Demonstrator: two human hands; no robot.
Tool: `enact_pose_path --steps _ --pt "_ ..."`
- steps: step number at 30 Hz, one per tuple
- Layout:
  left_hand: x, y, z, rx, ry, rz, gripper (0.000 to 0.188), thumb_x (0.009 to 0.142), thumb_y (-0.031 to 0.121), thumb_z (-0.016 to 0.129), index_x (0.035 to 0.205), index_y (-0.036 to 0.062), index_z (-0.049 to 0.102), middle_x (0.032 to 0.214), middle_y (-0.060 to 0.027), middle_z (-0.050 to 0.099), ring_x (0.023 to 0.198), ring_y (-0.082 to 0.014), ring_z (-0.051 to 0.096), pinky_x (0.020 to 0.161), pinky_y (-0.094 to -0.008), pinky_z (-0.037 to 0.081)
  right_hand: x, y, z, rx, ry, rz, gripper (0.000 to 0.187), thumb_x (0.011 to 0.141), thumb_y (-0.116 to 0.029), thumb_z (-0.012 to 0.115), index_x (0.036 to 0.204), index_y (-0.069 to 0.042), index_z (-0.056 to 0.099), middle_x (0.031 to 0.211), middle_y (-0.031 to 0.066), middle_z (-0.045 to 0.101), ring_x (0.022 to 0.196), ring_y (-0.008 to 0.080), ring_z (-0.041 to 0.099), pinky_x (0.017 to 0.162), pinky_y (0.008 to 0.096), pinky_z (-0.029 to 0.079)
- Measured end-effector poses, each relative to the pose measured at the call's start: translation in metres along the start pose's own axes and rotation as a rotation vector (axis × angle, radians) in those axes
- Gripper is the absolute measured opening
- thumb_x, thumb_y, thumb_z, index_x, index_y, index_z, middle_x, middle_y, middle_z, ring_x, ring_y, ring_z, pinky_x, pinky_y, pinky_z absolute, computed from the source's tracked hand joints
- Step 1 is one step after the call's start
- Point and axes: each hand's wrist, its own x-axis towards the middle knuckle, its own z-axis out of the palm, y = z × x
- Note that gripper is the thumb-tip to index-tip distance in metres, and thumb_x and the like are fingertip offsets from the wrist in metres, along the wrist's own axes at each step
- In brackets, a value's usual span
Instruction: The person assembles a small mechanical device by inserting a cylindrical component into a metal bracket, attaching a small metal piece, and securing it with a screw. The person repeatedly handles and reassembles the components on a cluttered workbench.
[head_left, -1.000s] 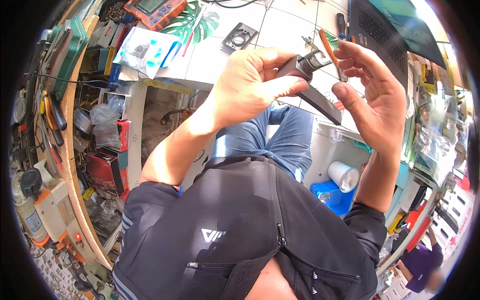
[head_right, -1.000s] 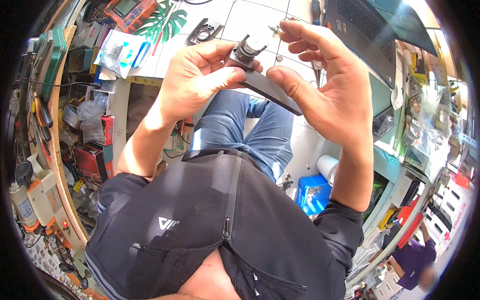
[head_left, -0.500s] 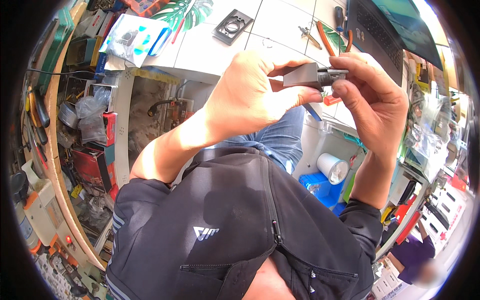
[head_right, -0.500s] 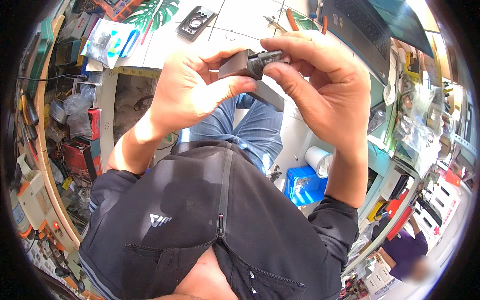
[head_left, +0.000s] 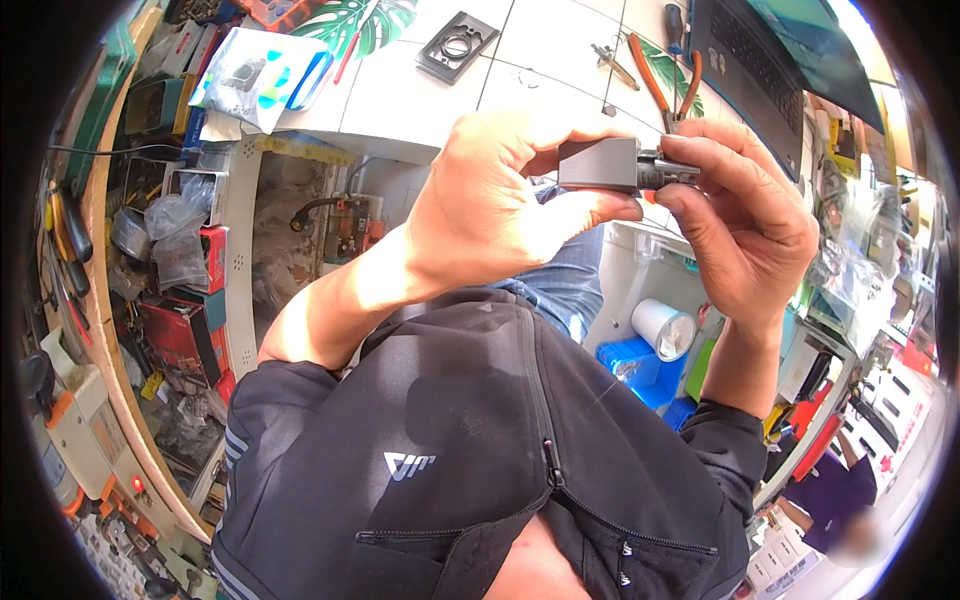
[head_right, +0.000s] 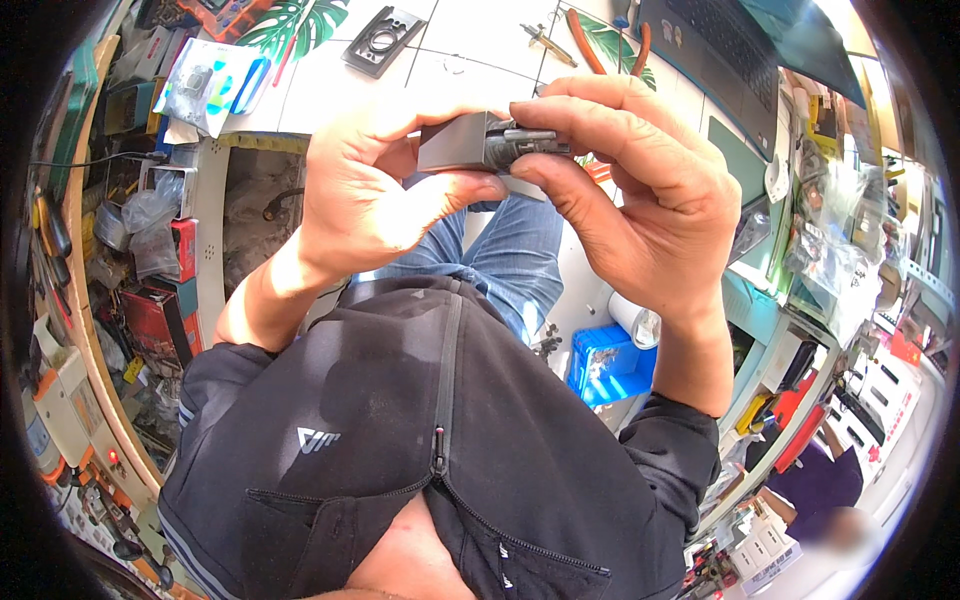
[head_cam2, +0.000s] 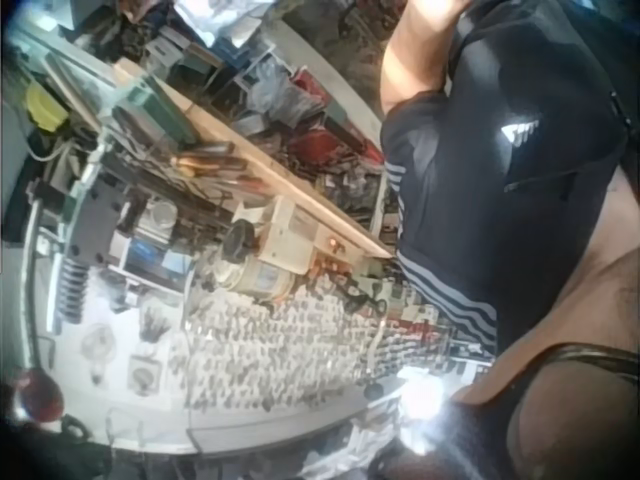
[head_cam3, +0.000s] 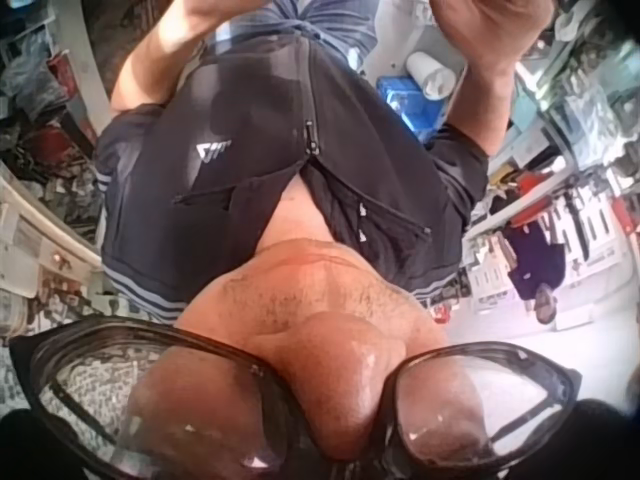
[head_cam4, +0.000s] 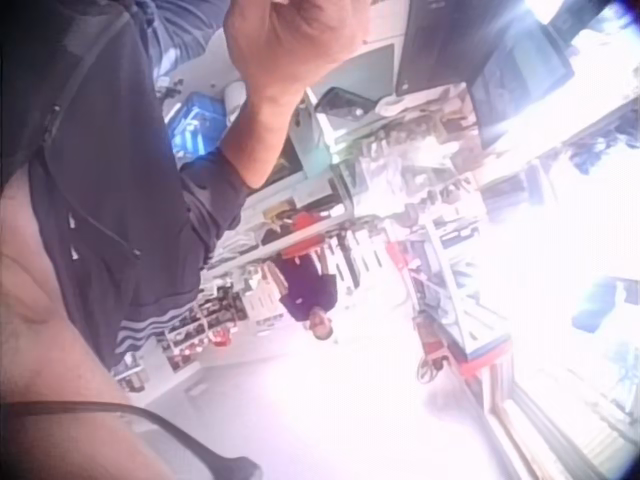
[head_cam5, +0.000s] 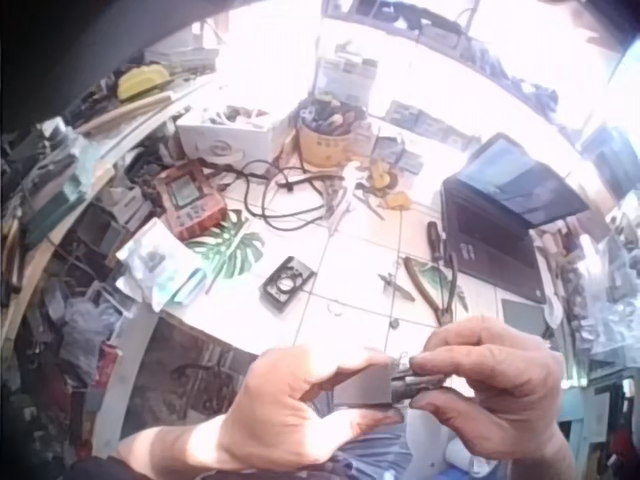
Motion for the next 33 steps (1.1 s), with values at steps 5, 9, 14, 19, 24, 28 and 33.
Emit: enact_pose_path --steps 5,9,14,19,24,28,33 --pt "0.000 0.000 0.000 0.087 0.021 0.036 0.035 0.074 -0.005 0.074 0.107 -0.0025 0.064 0.093 -0.0087 0.068 0.089 -0.0121 0.064 0.079 -0.0259 0.052 -0.003 0.001 0.002 0.005 0.026 -0.004 0.029 0.072 0.001 0.076 0.100 0.001 0.069 0.096 0.0127 0.066 0.085 0.0167 0.064 0.071 0.0244 0.050" --pt "0.003 -0.004 -0.001 0.048 -0.008 0.076 0.036 0.074 -0.006 0.074 0.108 -0.0021 0.064 0.093 -0.0096 0.068 0.088 -0.0120 0.064 0.080 -0.0256 0.052 -0.003 0.003 0.002 0.070 0.037 0.027 0.029 0.074 0.003 0.074 0.102 0.002 0.069 0.096 0.0118 0.065 0.086 0.0147 0.063 0.071 0.0232 0.051" --pt "0.003 -0.005 0.000 0.065 -0.019 0.085 0.036 0.074 -0.007 0.073 0.108 -0.0022 0.064 0.094 -0.0091 0.068 0.088 -0.0119 0.063 0.080 -0.0250 0.052 -0.004 0.009 0.003 0.192 0.033 0.029 0.027 0.076 0.005 0.072 0.102 0.001 0.069 0.097 0.0099 0.065 0.087 0.0133 0.062 0.072 0.0225 0.052" --pt "0.002 -0.001 -0.001 -0.016 -0.054 -0.006 0.035 0.075 -0.007 0.072 0.109 -0.0026 0.063 0.094 -0.0086 0.068 0.089 -0.0117 0.063 0.080 -0.0248 0.052 -0.006 0.004 -0.001 0.049 -0.003 0.062 0.027 0.073 0.000 0.075 0.099 -0.001 0.071 0.096 0.0081 0.066 0.084 0.0126 0.062 0.071 0.0224 0.051" --pt "0.001 -0.001 -0.004 0.006 -0.088 0.007 0.039 0.075 -0.010 0.071 0.112 -0.0035 0.061 0.099 -0.0094 0.067 0.093 -0.0127 0.063 0.083 -0.0256 0.051 -0.007 0.007 -0.004 -0.014 -0.080 0.005 0.028 0.076 0.006 0.071 0.104 0.004 0.068 0.106 0.0148 0.063 0.090 0.0146 0.061 0.075 0.0223 0.050" --pt "-0.001 -0.005 -0.004 0.004 -0.072 0.020 0.039 0.075 -0.009 0.071 0.113 -0.0034 0.061 0.099 -0.0094 0.067 0.092 -0.0126 0.063 0.083 -0.0258 0.052 -0.008 0.005 -0.002 0.022 -0.080 0.037 0.029 0.077 0.005 0.070 0.105 0.005 0.067 0.108 0.0151 0.062 0.087 0.0133 0.062 0.076 0.0219 0.050" --pt "-0.002 -0.004 -0.005 -0.009 -0.071 -0.070 0.036 0.076 -0.007 0.072 0.111 -0.0027 0.062 0.095 -0.0087 0.068 0.090 -0.0117 0.063 0.079 -0.0256 0.054 -0.011 0.006 0.004 0.182 -0.014 0.097 0.031 0.077 0.006 0.071 0.108 0.006 0.065 0.109 0.0142 0.061 0.085 0.0123 0.062 0.075 0.0219 0.051"
